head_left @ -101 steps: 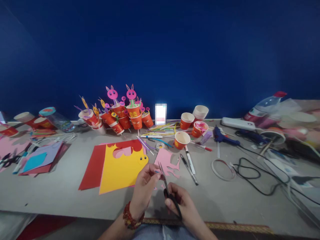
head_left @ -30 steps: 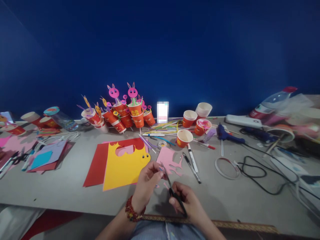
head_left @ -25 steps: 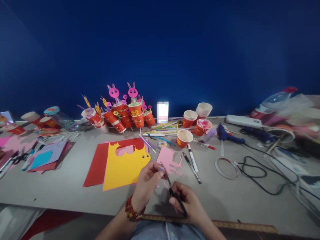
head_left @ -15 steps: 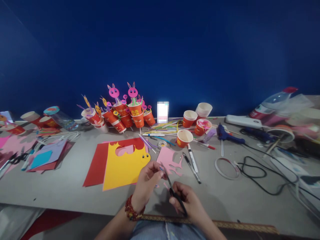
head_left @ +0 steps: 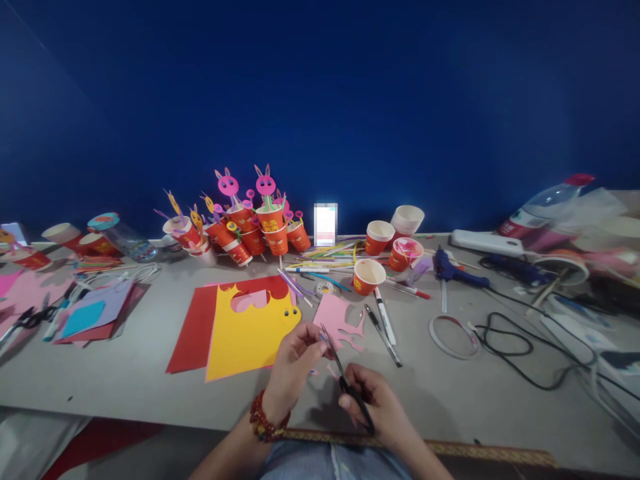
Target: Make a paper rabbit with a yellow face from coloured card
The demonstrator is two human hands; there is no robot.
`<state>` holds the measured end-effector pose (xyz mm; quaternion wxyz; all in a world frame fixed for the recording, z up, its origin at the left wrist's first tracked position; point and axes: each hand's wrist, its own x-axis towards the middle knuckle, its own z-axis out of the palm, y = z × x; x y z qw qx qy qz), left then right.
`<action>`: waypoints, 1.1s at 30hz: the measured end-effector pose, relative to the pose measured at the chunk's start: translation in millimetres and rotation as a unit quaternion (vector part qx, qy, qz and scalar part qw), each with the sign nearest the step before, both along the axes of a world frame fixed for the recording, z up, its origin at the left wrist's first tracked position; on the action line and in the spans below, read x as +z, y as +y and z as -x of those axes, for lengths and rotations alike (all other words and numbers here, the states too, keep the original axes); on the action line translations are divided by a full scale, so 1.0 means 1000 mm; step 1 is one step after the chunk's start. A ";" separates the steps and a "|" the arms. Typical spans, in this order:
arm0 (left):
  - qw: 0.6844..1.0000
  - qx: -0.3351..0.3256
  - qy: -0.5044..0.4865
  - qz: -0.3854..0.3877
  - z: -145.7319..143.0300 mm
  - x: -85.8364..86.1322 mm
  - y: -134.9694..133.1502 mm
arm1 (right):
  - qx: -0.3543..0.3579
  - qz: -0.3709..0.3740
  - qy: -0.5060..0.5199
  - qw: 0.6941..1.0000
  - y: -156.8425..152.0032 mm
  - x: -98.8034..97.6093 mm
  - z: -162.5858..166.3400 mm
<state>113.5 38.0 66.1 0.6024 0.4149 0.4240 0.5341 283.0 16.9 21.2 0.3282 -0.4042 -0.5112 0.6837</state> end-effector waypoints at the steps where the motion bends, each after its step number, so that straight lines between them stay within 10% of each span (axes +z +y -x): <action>1: 1.000 0.001 0.003 0.003 0.000 0.000 0.000 | 0.002 0.001 -0.001 1.000 0.000 0.000 0.000; 33: 1.000 -0.010 0.005 -0.007 0.001 -0.001 -0.002 | -0.003 0.003 0.017 1.000 -0.003 -0.001 0.000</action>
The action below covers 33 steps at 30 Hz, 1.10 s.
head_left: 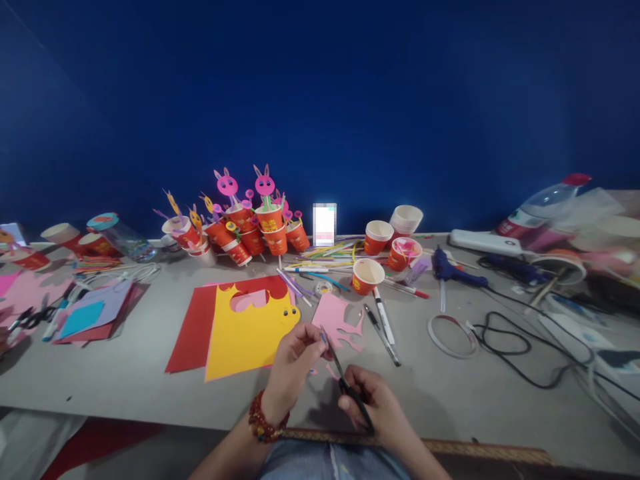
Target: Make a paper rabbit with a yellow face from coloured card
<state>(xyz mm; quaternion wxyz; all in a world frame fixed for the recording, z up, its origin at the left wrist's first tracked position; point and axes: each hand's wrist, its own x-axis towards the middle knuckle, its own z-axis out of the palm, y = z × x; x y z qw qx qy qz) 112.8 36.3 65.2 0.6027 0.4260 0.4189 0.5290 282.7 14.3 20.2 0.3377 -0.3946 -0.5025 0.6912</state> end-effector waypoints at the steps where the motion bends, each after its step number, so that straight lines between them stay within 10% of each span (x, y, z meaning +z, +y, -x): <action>1: 1.000 -0.001 -0.003 -0.002 0.000 0.000 0.000 | 0.001 0.000 0.000 1.000 0.000 0.000 0.000; 33: 0.999 0.027 0.021 -0.040 -0.004 0.008 0.003 | -0.004 -0.005 -0.022 1.000 -0.001 0.002 0.001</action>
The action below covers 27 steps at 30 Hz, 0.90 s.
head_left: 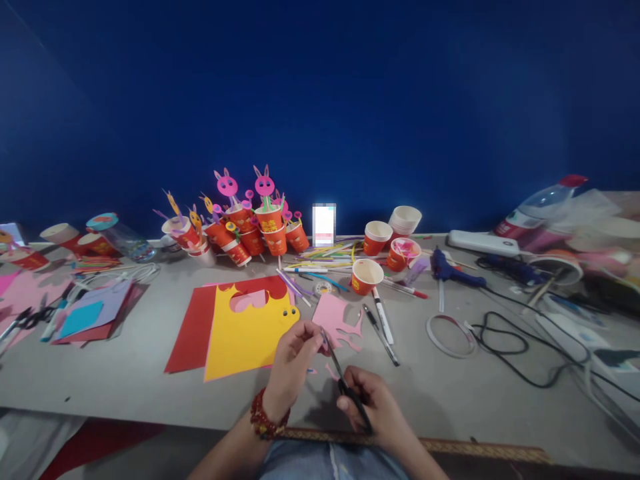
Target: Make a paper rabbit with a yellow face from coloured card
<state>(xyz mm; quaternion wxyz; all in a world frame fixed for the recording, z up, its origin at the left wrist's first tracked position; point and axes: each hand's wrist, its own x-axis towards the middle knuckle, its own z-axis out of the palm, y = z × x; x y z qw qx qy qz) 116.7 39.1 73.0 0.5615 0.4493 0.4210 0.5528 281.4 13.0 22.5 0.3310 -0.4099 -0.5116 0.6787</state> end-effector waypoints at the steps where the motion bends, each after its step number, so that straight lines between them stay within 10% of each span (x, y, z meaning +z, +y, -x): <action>1: 1.000 -0.001 0.006 0.000 0.000 0.000 0.000 | 0.000 0.001 0.000 1.000 0.000 0.000 0.000; 27: 0.992 -0.064 0.111 0.013 0.009 0.011 0.001 | 0.030 0.022 0.017 0.999 0.000 -0.001 -0.001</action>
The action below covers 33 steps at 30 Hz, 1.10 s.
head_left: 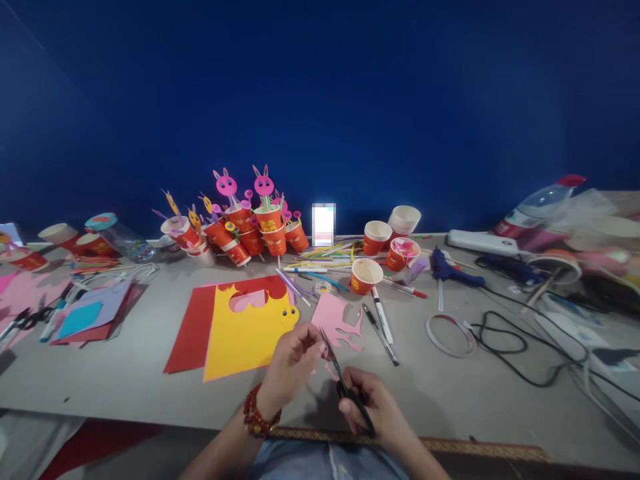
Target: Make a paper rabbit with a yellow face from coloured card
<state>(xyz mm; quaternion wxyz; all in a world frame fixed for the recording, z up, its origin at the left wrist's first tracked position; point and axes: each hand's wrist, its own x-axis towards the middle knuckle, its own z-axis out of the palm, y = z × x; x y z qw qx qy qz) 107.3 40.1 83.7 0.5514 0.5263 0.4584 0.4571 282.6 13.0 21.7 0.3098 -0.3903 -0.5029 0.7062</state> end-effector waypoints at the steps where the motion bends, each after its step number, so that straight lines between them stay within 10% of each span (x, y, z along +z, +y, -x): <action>1: 1.000 -0.002 -0.002 -0.001 0.000 0.000 0.000 | 0.001 0.000 0.000 1.000 0.000 0.000 0.000; 33: 0.999 -0.003 -0.036 0.022 -0.002 0.005 0.002 | -0.004 -0.013 0.018 1.000 -0.001 -0.004 0.001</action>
